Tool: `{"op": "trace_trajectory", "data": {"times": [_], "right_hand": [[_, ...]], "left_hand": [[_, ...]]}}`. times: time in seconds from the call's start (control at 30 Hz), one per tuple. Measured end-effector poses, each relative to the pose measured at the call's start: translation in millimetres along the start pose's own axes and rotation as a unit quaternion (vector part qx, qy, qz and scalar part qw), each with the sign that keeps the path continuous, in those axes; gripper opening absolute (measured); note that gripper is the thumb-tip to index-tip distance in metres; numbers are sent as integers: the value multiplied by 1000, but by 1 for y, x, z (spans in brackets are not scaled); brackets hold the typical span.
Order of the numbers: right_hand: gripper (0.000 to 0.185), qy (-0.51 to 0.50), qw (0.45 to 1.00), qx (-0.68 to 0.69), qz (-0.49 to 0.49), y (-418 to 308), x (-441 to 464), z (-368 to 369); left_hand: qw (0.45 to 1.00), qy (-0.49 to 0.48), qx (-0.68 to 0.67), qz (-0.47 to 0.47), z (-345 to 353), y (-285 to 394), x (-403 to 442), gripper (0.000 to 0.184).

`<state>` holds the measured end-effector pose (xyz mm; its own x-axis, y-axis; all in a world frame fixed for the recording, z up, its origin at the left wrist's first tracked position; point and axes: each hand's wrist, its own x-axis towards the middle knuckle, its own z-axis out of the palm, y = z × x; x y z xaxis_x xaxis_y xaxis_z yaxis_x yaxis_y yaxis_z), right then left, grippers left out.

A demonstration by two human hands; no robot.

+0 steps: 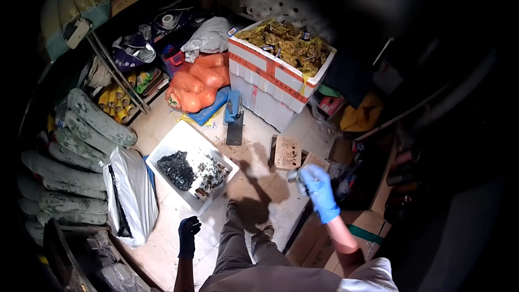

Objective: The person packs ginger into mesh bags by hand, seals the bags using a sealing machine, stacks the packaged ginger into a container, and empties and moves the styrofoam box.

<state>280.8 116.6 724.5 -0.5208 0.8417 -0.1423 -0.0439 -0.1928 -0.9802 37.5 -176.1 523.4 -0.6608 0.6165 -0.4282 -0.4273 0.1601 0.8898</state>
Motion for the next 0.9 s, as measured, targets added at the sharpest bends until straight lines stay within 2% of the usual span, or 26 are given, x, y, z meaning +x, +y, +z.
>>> {"op": "trace_trajectory", "data": {"times": [0.03,0.07,0.1,0.13,0.2,0.27,0.3,0.4,0.43,0.5,0.57,0.63,0.67,0.7,0.73,0.77,0.8,0.83,0.9], "right_hand": [[13,47,958,-208,-193,-44,1,11],[9,59,883,-327,-332,-78,1,14],[17,46,836,-403,-369,-122,-13,24],[24,47,713,-520,-467,-156,-21,32],[23,35,564,-619,-545,-200,-37,49],[21,21,473,-667,-575,-223,-42,66],[20,14,443,-681,-583,-228,-39,74],[18,8,416,-696,-585,-228,-33,86],[17,10,421,-694,-583,-225,-30,88],[15,18,448,-680,-580,-218,-23,89],[14,41,492,-646,-582,-203,-18,87],[12,86,576,-588,-561,-176,-12,76],[12,113,640,-542,-532,-158,-8,70],[11,141,713,-479,-492,-133,-7,63],[10,162,805,-391,-415,-102,-5,53],[10,180,902,-261,-294,-66,-7,42],[10,186,967,-114,-132,-28,-14,29],[14,228,972,52,25,11,-23,17],[21,351,902,224,111,95,-55,-16]], "left_hand": [[1000,-6,8,6,4,5,7,26],[1000,-8,6,0,7,10,16,26],[1000,-9,3,-8,11,15,25,26],[1000,-13,2,-10,17,21,36,26],[999,-38,-1,-6,28,36,58,26],[998,-54,-13,-2,33,41,83,27],[998,-65,-13,-11,40,49,98,27],[997,-80,6,-16,49,60,136,26],[996,-84,4,26,56,65,144,24],[991,-123,6,43,64,77,157,24],[990,-139,5,25,75,86,169,24],[985,-167,29,17,77,70,189,26],[980,-199,25,-6,81,66,198,28],[961,-260,89,40,91,74,196,28],[959,-269,91,12,100,70,199,28],[957,-273,94,-16,109,65,202,28],[944,-309,119,9,122,62,198,28],[930,-338,139,35,133,58,190,28],[900,-391,188,-32,159,50,189,28]]}}
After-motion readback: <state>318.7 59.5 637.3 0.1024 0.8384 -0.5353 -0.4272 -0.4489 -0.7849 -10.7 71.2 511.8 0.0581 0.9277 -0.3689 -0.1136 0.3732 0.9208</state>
